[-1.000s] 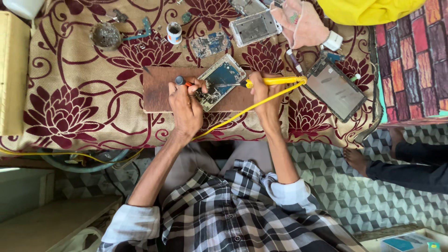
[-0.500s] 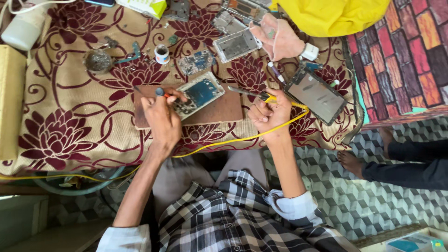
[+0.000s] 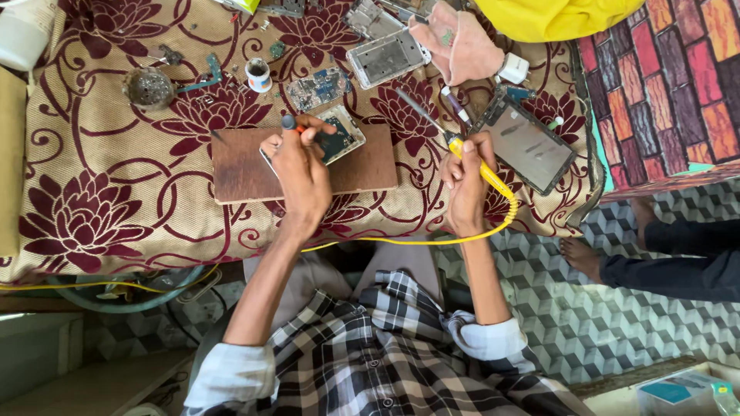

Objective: The person uses a soldering iron and a screwdriver to work on a small circuit board placed on a wooden block. They repeatedly apply heat to specific points on the board while manipulating components with the screwdriver.

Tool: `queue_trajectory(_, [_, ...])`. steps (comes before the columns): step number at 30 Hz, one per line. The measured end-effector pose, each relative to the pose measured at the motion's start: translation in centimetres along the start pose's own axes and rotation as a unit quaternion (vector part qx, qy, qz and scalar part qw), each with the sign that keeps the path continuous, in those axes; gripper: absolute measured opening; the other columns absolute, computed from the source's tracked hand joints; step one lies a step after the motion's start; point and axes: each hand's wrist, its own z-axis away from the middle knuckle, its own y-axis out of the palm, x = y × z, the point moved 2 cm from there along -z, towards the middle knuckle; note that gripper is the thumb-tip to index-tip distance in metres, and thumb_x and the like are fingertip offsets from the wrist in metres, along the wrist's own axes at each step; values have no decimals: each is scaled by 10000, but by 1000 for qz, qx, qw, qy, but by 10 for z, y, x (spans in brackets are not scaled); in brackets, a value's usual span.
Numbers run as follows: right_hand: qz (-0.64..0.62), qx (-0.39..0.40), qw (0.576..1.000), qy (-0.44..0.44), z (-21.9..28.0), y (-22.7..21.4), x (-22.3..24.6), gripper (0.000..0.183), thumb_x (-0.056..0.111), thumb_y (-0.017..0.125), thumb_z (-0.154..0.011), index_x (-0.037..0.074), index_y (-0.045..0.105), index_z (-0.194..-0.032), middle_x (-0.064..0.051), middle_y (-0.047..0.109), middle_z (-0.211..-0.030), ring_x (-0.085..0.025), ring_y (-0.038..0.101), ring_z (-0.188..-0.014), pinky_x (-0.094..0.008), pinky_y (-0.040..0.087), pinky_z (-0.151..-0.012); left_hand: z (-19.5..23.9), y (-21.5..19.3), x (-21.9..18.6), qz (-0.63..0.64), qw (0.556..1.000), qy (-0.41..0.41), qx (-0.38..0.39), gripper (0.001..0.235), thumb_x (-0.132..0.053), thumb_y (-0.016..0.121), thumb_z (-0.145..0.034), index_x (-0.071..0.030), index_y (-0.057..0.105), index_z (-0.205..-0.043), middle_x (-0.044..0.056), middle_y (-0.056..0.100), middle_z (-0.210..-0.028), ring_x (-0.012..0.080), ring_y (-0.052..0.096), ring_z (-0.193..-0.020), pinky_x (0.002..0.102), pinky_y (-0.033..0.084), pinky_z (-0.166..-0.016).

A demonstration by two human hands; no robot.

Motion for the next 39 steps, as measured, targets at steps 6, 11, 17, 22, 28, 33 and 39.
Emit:
queue_trajectory(6, [-13, -32, 999, -26, 3, -3, -2, 268, 273, 487, -1131, 101, 378, -957, 17, 351, -724, -71, 323, -580, -237, 306, -530, -2, -2, -4, -46, 996, 16, -78, 369, 89, 408, -825, -7, 617, -1114, 92, 632, -798, 196, 489, -778, 382, 324, -880])
queue_trajectory(11, [2, -19, 1000, -21, 5, -6, -8, 294, 282, 531, -1121, 98, 391, -941, 27, 335, -681, -64, 322, -564, -231, 300, -523, -18, 2, 6, 97, 984, -94, -115, 239, 64, 361, -897, -49, 524, -1031, 10, 688, -926, 188, 522, -691, 340, 385, -712])
queue_trajectory(17, [39, -16, 999, -24, 6, -5, -16, 305, 296, 534, -1117, 100, 401, -925, 36, 341, -657, -54, 323, -557, -223, 303, -500, -25, 25, 2, -58, 993, 9, -98, 339, 67, 406, -797, -20, 560, -1087, 80, 535, -645, 231, 498, -587, 402, 304, -718])
queue_trajectory(22, [27, -17, 999, -15, 8, -4, -17, 297, 291, 522, -1112, 100, 403, -917, 40, 345, -636, -46, 317, -536, -213, 301, -480, -25, 33, 4, -1, 996, -1, -92, 266, 23, 366, -891, -56, 520, -1093, 42, 613, -733, 225, 569, -628, 397, 339, -685])
queue_trajectory(28, [34, -32, 999, -19, 10, -5, -15, 292, 270, 536, -1129, 86, 419, -936, 24, 370, -675, -56, 353, -581, -217, 316, -512, -18, 35, 8, 13, 998, -24, -52, 200, -45, 346, -1064, -40, 546, -1069, 74, 644, -709, 224, 592, -599, 408, 332, -764])
queue_trajectory(33, [122, 22, 991, -59, 13, 5, -1, 242, 292, 476, -1132, 59, 469, -1068, -41, 567, -769, -92, 499, -631, -237, 421, -589, -17, 35, 4, -25, 998, -6, -59, 211, -79, 343, -1061, -22, 546, -1051, 81, 658, -703, 223, 584, -576, 426, 327, -777])
queue_trajectory(39, [141, 44, 981, -128, 1, 9, 3, 249, 222, 558, -1132, 23, 429, -1209, -91, 552, -864, -139, 553, -718, -268, 478, -670, -15, 25, 1, 119, 991, -30, -54, 285, -204, 330, -1169, -39, 557, -1117, 62, 697, -798, 127, 631, -658, 301, 458, -600])
